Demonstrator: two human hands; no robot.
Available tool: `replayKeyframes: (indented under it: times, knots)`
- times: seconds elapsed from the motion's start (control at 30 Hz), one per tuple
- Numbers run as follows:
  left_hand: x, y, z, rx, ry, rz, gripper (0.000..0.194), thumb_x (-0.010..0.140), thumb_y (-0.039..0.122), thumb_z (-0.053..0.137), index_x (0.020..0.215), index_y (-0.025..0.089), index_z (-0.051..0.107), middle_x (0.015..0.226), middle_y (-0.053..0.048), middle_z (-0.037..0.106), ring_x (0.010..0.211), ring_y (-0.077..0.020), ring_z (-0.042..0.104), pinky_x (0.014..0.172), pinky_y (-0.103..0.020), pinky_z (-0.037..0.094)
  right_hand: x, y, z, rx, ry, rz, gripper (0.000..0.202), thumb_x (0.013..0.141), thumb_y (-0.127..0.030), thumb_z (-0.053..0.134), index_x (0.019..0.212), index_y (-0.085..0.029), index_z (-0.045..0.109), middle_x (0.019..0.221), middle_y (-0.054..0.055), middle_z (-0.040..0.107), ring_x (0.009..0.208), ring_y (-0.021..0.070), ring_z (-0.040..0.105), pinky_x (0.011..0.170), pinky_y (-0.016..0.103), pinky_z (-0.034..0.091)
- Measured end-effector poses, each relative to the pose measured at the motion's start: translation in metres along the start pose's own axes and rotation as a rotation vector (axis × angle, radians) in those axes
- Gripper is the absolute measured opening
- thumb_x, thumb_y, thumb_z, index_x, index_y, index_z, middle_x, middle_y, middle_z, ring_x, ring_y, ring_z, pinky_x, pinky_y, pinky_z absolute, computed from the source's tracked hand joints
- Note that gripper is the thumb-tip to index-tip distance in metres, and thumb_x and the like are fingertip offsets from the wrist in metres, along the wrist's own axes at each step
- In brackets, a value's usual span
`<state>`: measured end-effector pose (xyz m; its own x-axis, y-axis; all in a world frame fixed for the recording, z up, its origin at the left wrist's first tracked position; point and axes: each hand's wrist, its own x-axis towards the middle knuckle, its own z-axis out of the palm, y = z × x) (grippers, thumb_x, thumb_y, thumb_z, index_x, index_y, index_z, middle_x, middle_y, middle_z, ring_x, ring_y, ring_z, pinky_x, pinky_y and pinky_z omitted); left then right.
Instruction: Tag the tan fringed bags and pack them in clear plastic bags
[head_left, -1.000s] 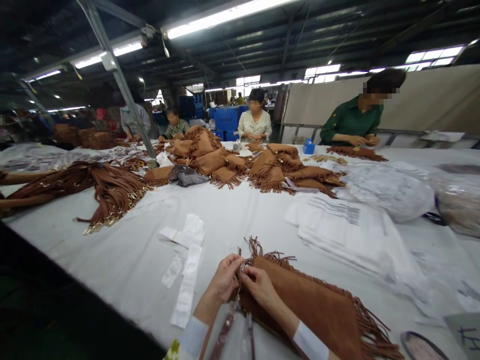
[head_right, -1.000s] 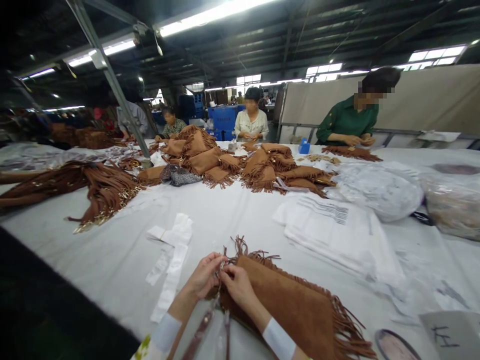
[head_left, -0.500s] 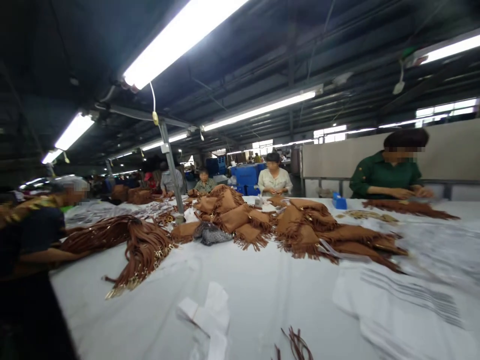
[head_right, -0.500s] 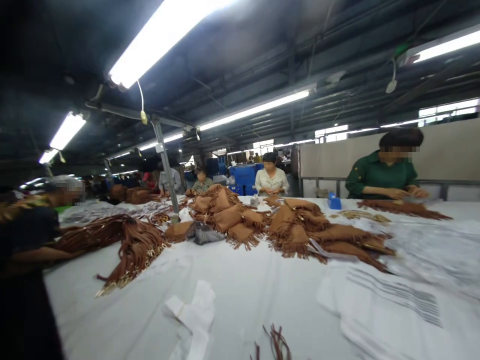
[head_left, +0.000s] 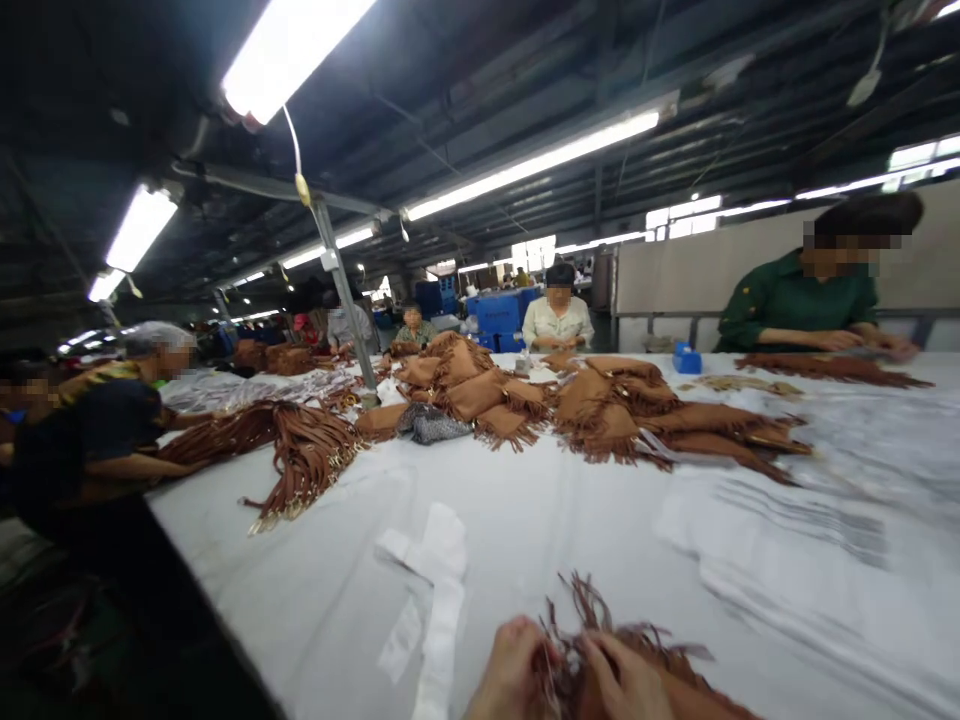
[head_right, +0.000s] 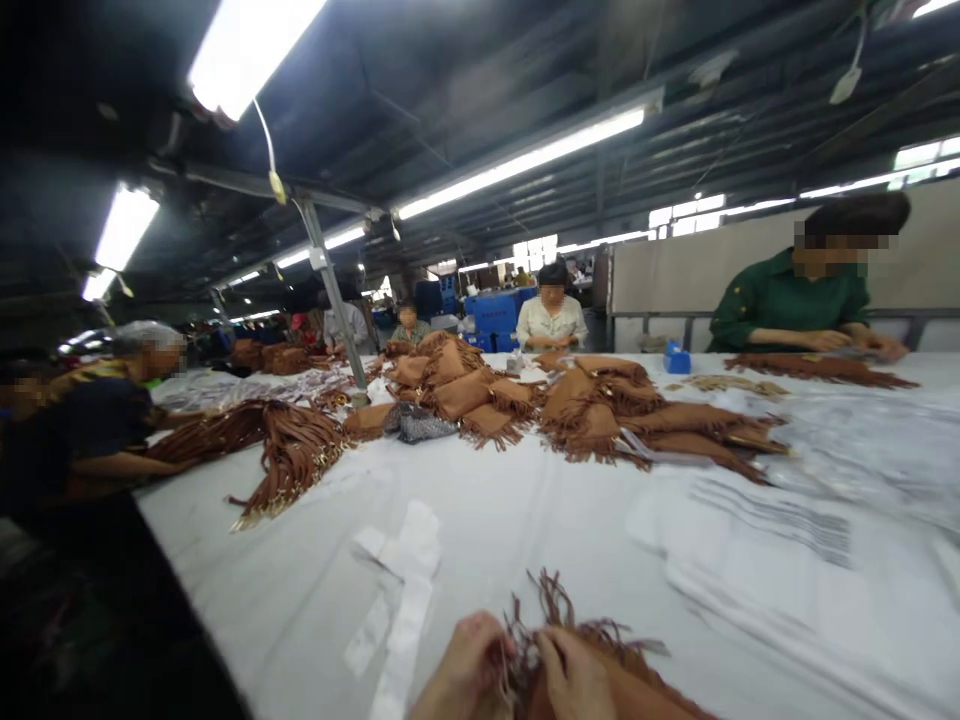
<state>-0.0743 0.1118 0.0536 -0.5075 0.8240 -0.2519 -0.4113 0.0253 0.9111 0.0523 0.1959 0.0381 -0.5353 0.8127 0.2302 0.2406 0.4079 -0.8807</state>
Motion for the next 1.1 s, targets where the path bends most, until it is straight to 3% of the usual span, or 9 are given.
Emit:
replayKeyframes:
  times: [0.1, 0.33, 0.43, 0.5, 0.63, 0.73, 0.87, 1.0, 1.1]
  knots:
    - [0.008, -0.009, -0.008, -0.099, -0.026, -0.047, 0.027, 0.062, 0.032, 0.073, 0.055, 0.017, 0.052, 0.053, 0.005, 0.050, 0.050, -0.0071, 0.043, 0.053, -0.022, 0.034, -0.014, -0.025, -0.002, -0.014, -0.041, -0.088, 0.035, 0.085, -0.042, 0.045, 0.092, -0.019, 0.069, 0.094, 0.011, 0.073, 0.089, 0.0263, 0.066, 0.085, 0.037, 0.049]
    - [0.026, -0.010, -0.031, -0.267, -0.078, -0.123, 0.032, 0.061, 0.030, 0.080, 0.080, 0.016, 0.058, 0.058, 0.006, 0.054, 0.050, -0.0069, 0.048, 0.051, -0.020, 0.036, -0.030, -0.042, 0.015, -0.182, -0.514, -0.216, 0.022, 0.088, -0.023, 0.045, 0.088, -0.020, 0.067, 0.089, 0.006, 0.070, 0.082, 0.0187, 0.062, 0.076, 0.028, 0.046]
    - [0.025, -0.002, -0.035, -0.307, -0.068, -0.092, 0.032, 0.062, 0.027, 0.080, 0.082, 0.015, 0.058, 0.064, 0.002, 0.059, 0.053, -0.0069, 0.051, 0.052, -0.019, 0.039, -0.033, -0.043, 0.032, -0.389, -0.617, -0.267, 0.014, 0.082, -0.024, 0.058, 0.092, -0.019, 0.065, 0.093, 0.007, 0.069, 0.088, 0.0216, 0.060, 0.077, 0.029, 0.045]
    - [0.024, 0.000, -0.038, -0.329, -0.059, -0.078, 0.030, 0.063, 0.023, 0.078, 0.084, 0.015, 0.058, 0.069, 0.000, 0.063, 0.055, -0.0071, 0.054, 0.054, -0.019, 0.042, -0.035, -0.043, 0.042, -0.510, -0.610, -0.261, 0.017, 0.078, -0.021, 0.061, 0.095, -0.017, 0.065, 0.095, 0.010, 0.068, 0.091, 0.0242, 0.059, 0.077, 0.030, 0.044]
    - [0.020, -0.002, -0.049, -0.346, -0.030, -0.069, 0.030, 0.064, 0.014, 0.074, 0.088, 0.016, 0.057, 0.082, -0.003, 0.068, 0.062, -0.0073, 0.058, 0.062, -0.020, 0.048, -0.041, -0.038, 0.046, -0.523, -0.581, -0.244, 0.022, 0.088, -0.015, 0.045, 0.080, -0.018, 0.065, 0.082, 0.008, 0.068, 0.085, 0.0214, 0.057, 0.076, 0.029, 0.043]
    - [0.016, -0.007, -0.056, -0.314, -0.018, -0.060, 0.034, 0.062, 0.010, 0.075, 0.088, 0.018, 0.055, 0.091, -0.003, 0.068, 0.068, -0.0066, 0.061, 0.060, -0.016, 0.048, -0.046, -0.025, 0.037, -0.236, -0.455, -0.185, 0.025, 0.093, -0.025, 0.041, 0.082, -0.020, 0.063, 0.083, 0.005, 0.066, 0.082, 0.0192, 0.057, 0.076, 0.029, 0.044]
    - [0.006, -0.010, -0.055, -0.211, -0.058, -0.043, 0.037, 0.063, 0.018, 0.079, 0.089, 0.019, 0.053, 0.099, -0.004, 0.067, 0.077, -0.0094, 0.064, 0.057, -0.015, 0.047, -0.043, -0.006, 0.028, 0.142, -0.202, 0.100, 0.033, 0.091, -0.042, 0.039, 0.086, -0.018, 0.060, 0.082, 0.006, 0.066, 0.076, 0.0204, 0.059, 0.071, 0.031, 0.047]
    - [-0.005, -0.003, -0.040, -0.024, -0.186, -0.011, 0.037, 0.063, 0.026, 0.080, 0.091, 0.017, 0.058, 0.097, -0.006, 0.068, 0.076, -0.0131, 0.064, 0.064, -0.023, 0.050, -0.033, -0.005, 0.023, 0.239, -0.246, 0.136, 0.027, 0.084, -0.037, 0.048, 0.098, -0.017, 0.059, 0.093, 0.007, 0.068, 0.086, 0.0221, 0.062, 0.079, 0.034, 0.048]
    - [-0.007, 0.004, -0.029, 0.135, -0.269, 0.043, 0.034, 0.061, 0.017, 0.076, 0.092, 0.015, 0.063, 0.087, -0.005, 0.069, 0.073, -0.0136, 0.063, 0.066, -0.024, 0.047, -0.030, -0.011, 0.023, 0.302, -0.339, 0.148, 0.031, 0.081, -0.032, 0.053, 0.109, -0.019, 0.055, 0.087, 0.003, 0.067, 0.074, 0.0178, 0.062, 0.067, 0.029, 0.049]
